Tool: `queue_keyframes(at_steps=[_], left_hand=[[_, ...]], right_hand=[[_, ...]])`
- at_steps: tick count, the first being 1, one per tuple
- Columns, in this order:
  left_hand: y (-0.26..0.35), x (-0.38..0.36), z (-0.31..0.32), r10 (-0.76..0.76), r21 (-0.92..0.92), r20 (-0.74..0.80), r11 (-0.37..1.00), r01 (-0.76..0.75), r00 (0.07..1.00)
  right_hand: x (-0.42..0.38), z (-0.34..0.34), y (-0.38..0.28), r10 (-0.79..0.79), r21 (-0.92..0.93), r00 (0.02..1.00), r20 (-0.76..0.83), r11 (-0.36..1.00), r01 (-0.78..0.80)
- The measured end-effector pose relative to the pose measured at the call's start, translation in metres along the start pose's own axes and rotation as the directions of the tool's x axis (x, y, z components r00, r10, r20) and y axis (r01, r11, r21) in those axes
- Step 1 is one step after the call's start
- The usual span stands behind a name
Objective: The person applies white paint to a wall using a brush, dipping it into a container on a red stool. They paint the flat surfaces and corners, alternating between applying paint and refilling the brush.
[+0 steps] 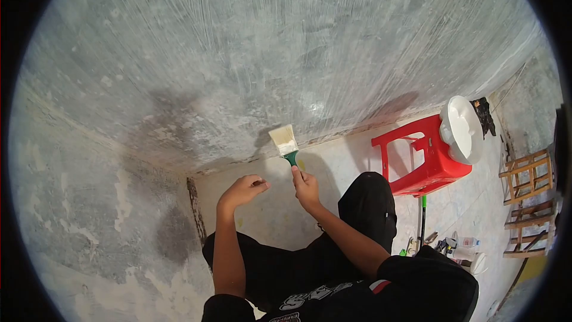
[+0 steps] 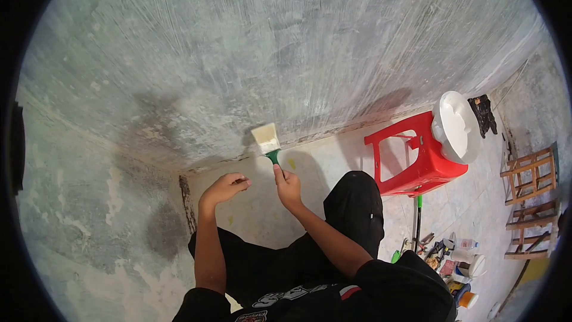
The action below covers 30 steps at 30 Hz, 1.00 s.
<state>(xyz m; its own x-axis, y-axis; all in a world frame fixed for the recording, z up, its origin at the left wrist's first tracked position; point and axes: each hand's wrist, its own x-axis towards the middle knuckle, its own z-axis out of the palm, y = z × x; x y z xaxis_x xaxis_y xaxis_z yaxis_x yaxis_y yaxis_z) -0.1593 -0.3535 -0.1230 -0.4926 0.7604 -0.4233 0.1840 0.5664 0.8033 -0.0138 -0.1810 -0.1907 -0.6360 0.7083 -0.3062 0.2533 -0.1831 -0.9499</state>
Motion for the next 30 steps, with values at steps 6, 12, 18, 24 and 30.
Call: queue_keyframes(at_steps=[6, 12, 18, 24, 30], left_hand=[[0.044, -0.001, -0.006, 0.232, -0.304, 0.024, 0.928, -0.214, 0.972], [0.134, 0.009, -0.003, 0.381, -0.462, -0.368, 0.717, -0.523, 0.848], [0.049, 0.057, 0.036, 0.257, -0.207, -0.084, 0.941, -0.269, 0.963], [0.056, 0.023, 0.035, 0.074, -0.087, 0.547, 0.996, -0.032, 0.834], [0.104, 0.002, 0.027, 0.275, -0.286, 0.548, 0.949, -0.132, 0.790]], right_hand=[[0.009, 0.032, -0.098, -0.510, 0.175, 0.857, 0.070, 0.852, 0.493], [0.049, 0.047, -0.157, -0.477, 0.408, 0.878, 0.035, 0.809, 0.422], [0.061, 0.025, -0.024, -0.216, 0.041, 0.972, 0.089, 0.976, 0.213], [-0.002, -0.057, -0.007, -0.214, -0.152, 0.976, 0.028, 0.965, 0.216], [-0.052, -0.266, -0.184, -0.569, -0.404, 0.815, -0.113, 0.775, 0.486]])
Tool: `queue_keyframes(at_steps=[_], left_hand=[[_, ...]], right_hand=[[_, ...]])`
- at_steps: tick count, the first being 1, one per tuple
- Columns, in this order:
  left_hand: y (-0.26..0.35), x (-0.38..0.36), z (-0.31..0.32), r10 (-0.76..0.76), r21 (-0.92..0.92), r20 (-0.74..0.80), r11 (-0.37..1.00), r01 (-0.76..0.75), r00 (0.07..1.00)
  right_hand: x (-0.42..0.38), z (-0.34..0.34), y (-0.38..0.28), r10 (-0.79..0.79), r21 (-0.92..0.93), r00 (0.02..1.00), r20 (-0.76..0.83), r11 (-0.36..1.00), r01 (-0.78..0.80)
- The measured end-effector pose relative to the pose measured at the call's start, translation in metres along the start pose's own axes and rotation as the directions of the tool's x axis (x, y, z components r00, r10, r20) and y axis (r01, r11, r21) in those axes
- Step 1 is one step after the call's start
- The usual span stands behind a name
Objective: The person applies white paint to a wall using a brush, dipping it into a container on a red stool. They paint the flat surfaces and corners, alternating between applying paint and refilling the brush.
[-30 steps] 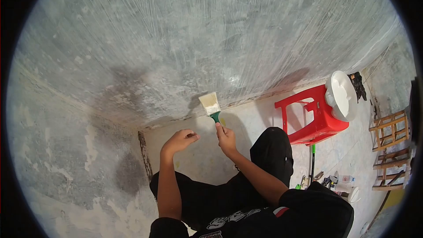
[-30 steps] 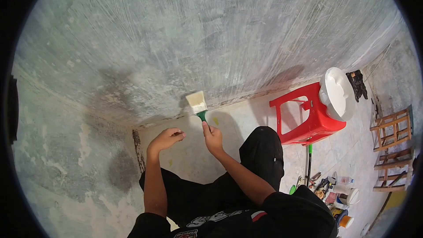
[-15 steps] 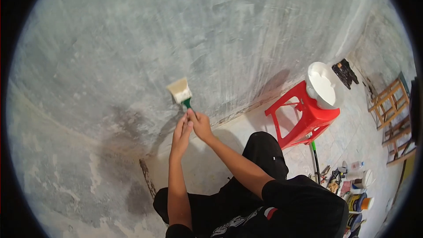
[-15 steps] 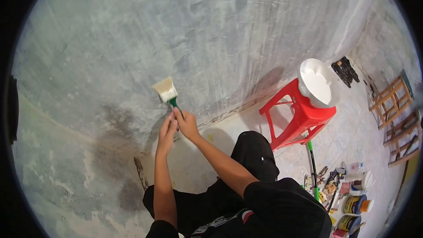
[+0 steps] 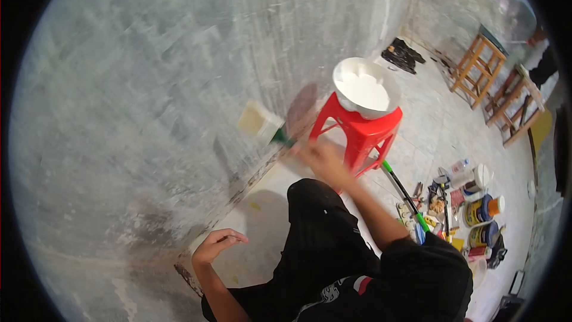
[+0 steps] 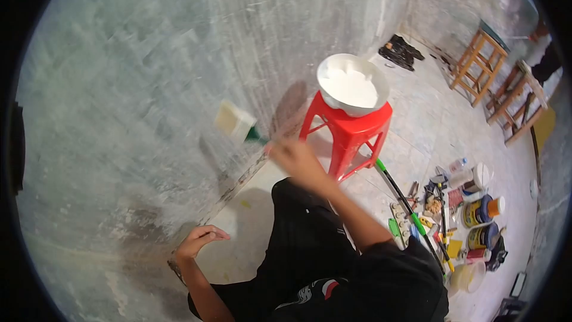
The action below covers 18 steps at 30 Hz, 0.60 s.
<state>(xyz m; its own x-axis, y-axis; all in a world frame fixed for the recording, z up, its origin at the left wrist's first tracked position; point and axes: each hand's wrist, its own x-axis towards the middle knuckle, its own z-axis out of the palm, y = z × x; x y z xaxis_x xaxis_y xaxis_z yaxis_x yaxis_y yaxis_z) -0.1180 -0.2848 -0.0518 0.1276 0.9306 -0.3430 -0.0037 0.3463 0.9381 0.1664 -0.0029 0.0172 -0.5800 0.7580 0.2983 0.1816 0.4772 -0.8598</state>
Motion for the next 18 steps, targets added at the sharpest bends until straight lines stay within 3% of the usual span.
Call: queue_keyframes(at_steps=[1, 2, 3, 4, 5, 7, 10, 12, 15, 18], left_hand=[[0.000, 0.002, 0.000, -0.003, 0.007, 0.021, 1.000, 0.003, 1.000], [-0.001, 0.004, 0.001, 0.006, -0.019, -0.033, 1.000, -0.006, 0.999], [-0.002, 0.005, 0.001, 0.014, -0.045, -0.091, 0.999, -0.018, 0.996], [-0.003, 0.007, 0.001, 0.013, -0.039, -0.078, 0.999, -0.016, 0.997], [-0.003, 0.010, 0.002, -0.004, -0.045, -0.147, 0.999, -0.002, 0.989], [-0.002, 0.017, 0.003, -0.027, -0.052, -0.200, 0.998, 0.017, 0.979], [0.002, 0.031, 0.008, -0.066, -0.070, -0.279, 0.996, 0.048, 0.958], [0.003, 0.042, 0.012, -0.027, -0.047, -0.341, 0.999, 0.012, 0.940], [0.029, 0.061, 0.039, 0.087, 0.076, -0.369, 0.995, -0.063, 0.925], [0.057, 0.087, 0.073, 0.201, 0.100, -0.369, 0.979, -0.176, 0.907]], right_hand=[[0.011, -0.054, -0.020, 0.087, -0.132, 0.996, 0.002, 0.988, -0.086], [0.027, -0.093, 0.007, 0.002, -0.213, 0.993, -0.118, 0.977, -0.027], [0.033, -0.136, -0.015, 0.069, -0.376, 0.983, -0.171, 0.918, -0.130], [0.048, -0.173, -0.011, 0.111, -0.537, 0.968, -0.224, 0.815, -0.218], [0.058, -0.204, -0.006, -0.031, -0.705, 0.977, -0.210, 0.697, -0.130], [0.082, -0.249, -0.005, 0.108, -0.852, 0.976, -0.190, 0.476, -0.219], [0.119, -0.273, -0.006, 0.355, -0.967, 0.934, -0.033, 0.227, -0.120], [0.145, -0.270, 0.017, 0.417, -0.996, 0.908, 0.048, 0.086, 0.013], [0.162, -0.263, 0.038, 0.398, -0.995, 0.913, 0.091, 0.075, 0.066], [0.167, -0.276, 0.003, 0.516, -0.994, 0.851, 0.098, 0.086, 0.062]])
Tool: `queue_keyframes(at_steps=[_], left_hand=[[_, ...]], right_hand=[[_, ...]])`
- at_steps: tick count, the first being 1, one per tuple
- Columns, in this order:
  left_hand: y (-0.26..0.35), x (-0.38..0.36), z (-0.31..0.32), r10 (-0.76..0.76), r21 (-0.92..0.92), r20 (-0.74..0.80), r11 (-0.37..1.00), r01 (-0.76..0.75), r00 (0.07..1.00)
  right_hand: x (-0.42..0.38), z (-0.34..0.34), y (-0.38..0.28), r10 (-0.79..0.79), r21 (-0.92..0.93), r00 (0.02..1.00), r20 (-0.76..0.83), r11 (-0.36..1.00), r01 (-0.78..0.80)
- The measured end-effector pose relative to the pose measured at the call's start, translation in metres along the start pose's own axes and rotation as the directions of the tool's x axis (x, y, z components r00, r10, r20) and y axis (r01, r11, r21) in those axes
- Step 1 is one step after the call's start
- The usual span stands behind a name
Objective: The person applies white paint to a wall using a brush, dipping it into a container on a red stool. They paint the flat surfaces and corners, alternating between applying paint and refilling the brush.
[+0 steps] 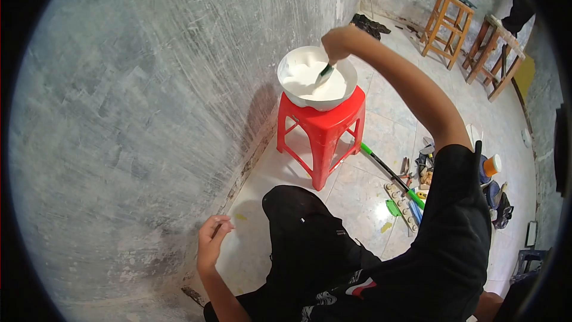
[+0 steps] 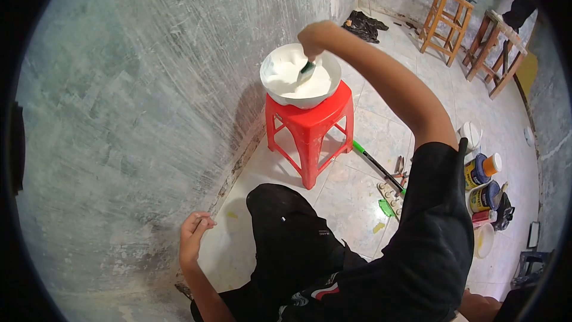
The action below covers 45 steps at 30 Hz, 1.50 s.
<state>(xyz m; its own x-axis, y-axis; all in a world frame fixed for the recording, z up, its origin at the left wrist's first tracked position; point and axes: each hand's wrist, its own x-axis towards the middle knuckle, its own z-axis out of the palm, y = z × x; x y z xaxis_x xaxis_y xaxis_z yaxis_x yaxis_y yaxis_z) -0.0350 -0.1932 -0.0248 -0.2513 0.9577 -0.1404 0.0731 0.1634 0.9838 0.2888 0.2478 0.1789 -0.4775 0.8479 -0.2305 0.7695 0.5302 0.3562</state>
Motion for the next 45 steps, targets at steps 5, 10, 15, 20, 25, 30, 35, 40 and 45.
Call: queue_keyframes(at_steps=[5, 10, 15, 20, 25, 30, 35, 40, 45], left_hand=[[0.037, 0.050, 0.083, 0.213, -0.021, 0.096, 0.977, -0.212, 0.972], [0.023, 0.122, 0.179, 0.356, -0.187, 0.092, 0.924, -0.335, 0.930], [-0.018, 0.165, 0.226, 0.383, -0.140, 0.042, 0.917, -0.374, 0.923], [-0.076, 0.168, 0.236, 0.356, 0.108, 0.022, 0.928, -0.356, 0.934], [-0.073, 0.170, 0.236, 0.280, 0.072, -0.017, 0.958, -0.278, 0.960], [-0.063, 0.159, 0.237, 0.258, 0.034, -0.018, 0.966, -0.257, 0.966], [-0.065, 0.152, 0.240, 0.324, 0.098, 0.050, 0.940, -0.327, 0.945], [-0.065, 0.151, 0.245, 0.304, 0.101, 0.081, 0.945, -0.311, 0.949], [-0.067, 0.145, 0.242, 0.294, 0.128, 0.110, 0.943, -0.307, 0.949]], right_hand=[[0.015, 0.030, 0.023, 0.000, 0.056, 1.000, -0.020, 0.998, 0.002], [0.017, 0.034, 0.059, -0.076, 0.232, 0.996, 0.043, 0.971, 0.064], [0.008, 0.063, 0.053, -0.077, 0.215, 0.997, -0.002, 0.974, 0.076], [0.000, 0.070, 0.083, -0.052, 0.425, 0.999, 0.002, 0.904, 0.046], [-0.027, 0.059, 0.086, -0.117, 0.592, 0.993, 0.023, 0.802, 0.081], [-0.035, 0.053, 0.083, -0.008, 0.502, 0.998, 0.055, 0.865, -0.020], [-0.035, 0.039, 0.069, 0.001, 0.363, 0.977, 0.213, 0.928, -0.080], [-0.024, 0.023, 0.053, -0.074, 0.210, 0.968, 0.238, 0.977, 0.023], [-0.005, -0.007, 0.045, 0.017, 0.160, 0.922, 0.388, 0.984, -0.085]])
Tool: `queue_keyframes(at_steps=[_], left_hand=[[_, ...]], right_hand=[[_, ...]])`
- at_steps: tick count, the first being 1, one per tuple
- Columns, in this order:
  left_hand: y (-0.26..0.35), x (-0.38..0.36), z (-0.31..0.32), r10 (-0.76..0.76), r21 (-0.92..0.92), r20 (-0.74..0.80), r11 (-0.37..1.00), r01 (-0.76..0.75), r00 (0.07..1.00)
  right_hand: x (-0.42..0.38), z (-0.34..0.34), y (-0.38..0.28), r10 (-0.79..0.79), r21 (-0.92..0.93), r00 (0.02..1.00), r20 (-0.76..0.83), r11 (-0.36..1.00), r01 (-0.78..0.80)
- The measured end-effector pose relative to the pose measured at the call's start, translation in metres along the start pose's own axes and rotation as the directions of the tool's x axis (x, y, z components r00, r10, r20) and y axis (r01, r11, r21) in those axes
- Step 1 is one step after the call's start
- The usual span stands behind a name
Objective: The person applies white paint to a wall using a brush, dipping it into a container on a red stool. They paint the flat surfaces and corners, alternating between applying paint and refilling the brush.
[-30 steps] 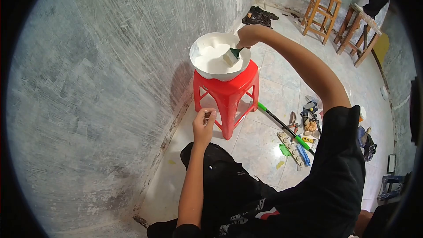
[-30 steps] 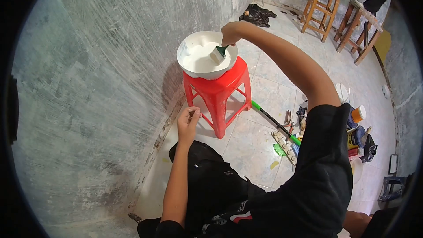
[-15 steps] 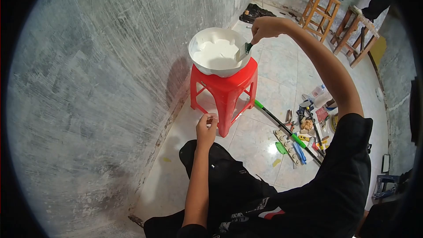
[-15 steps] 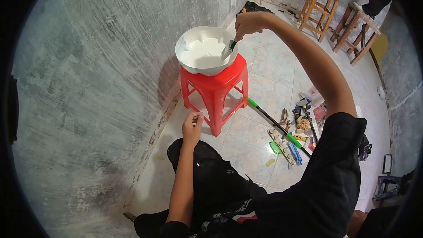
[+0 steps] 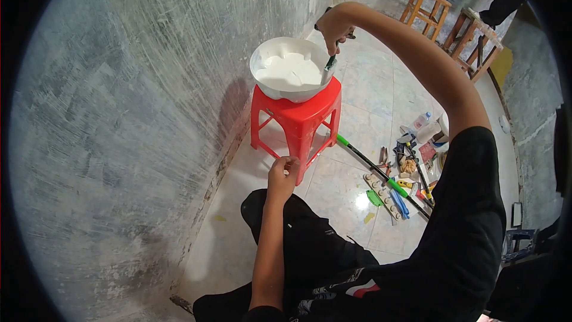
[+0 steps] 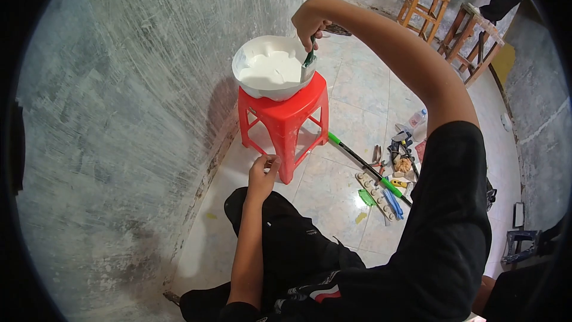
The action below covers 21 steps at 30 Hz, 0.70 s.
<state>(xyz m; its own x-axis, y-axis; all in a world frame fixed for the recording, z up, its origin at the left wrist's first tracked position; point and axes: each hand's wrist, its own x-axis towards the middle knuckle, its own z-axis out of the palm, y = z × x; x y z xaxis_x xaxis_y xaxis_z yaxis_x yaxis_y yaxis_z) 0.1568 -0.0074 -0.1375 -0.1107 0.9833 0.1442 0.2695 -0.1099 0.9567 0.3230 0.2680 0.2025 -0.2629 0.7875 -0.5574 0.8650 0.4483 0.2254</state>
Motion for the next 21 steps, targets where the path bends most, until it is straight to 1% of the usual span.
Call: queue_keyframes(at_steps=[2, 6, 9, 10, 12, 13, 15, 16, 18, 19, 21], left_hand=[[-0.004, -0.001, -0.002, 0.018, 0.025, 0.013, 1.000, -0.018, 1.000], [-0.003, -0.004, -0.006, -0.015, -0.005, -0.002, 1.000, 0.015, 1.000], [-0.004, -0.008, -0.009, -0.010, 0.002, 0.005, 1.000, 0.010, 1.000], [-0.004, -0.009, -0.010, -0.001, -0.003, 0.018, 1.000, 0.001, 1.000], [-0.003, -0.010, -0.011, 0.007, -0.009, 0.033, 1.000, -0.007, 0.999], [-0.002, -0.012, -0.011, -0.001, -0.008, 0.027, 1.000, 0.001, 1.000], [-0.002, -0.013, -0.012, -0.013, -0.009, 0.021, 1.000, 0.013, 1.000], [-0.002, -0.013, -0.012, -0.001, -0.015, 0.023, 1.000, 0.001, 1.000], [-0.001, -0.013, -0.011, 0.013, -0.025, 0.020, 1.000, -0.013, 1.000], [0.001, -0.014, -0.011, -0.016, -0.037, 0.036, 0.999, 0.018, 0.999], [0.005, -0.015, -0.012, -0.045, -0.048, 0.049, 0.998, 0.048, 0.998]], right_hand=[[0.003, -0.010, -0.004, 0.038, -0.023, 0.996, 0.079, 0.999, -0.036], [-0.003, -0.020, -0.011, 0.050, -0.043, 0.994, 0.097, 0.998, -0.045], [-0.010, -0.028, -0.007, 0.058, -0.066, 0.998, 0.020, 0.996, -0.057], [-0.009, -0.031, -0.006, 0.058, -0.068, 0.998, 0.021, 0.996, -0.056], [-0.008, -0.038, -0.001, 0.077, -0.083, 0.996, -0.052, 0.993, -0.081], [-0.008, -0.039, 0.002, 0.075, -0.082, 0.996, -0.048, 0.993, -0.079], [-0.007, -0.041, 0.011, -0.045, -0.150, 0.979, -0.197, 0.989, 0.015], [-0.002, -0.038, 0.017, -0.046, -0.151, 0.980, -0.194, 0.988, 0.016], [0.003, -0.032, 0.025, -0.241, -0.101, 0.938, -0.250, 0.970, 0.222], [-0.008, -0.029, 0.017, -0.243, -0.105, 0.937, -0.250, 0.969, 0.223], [-0.032, -0.013, -0.001, -0.372, -0.112, 0.875, -0.310, 0.928, 0.354]])
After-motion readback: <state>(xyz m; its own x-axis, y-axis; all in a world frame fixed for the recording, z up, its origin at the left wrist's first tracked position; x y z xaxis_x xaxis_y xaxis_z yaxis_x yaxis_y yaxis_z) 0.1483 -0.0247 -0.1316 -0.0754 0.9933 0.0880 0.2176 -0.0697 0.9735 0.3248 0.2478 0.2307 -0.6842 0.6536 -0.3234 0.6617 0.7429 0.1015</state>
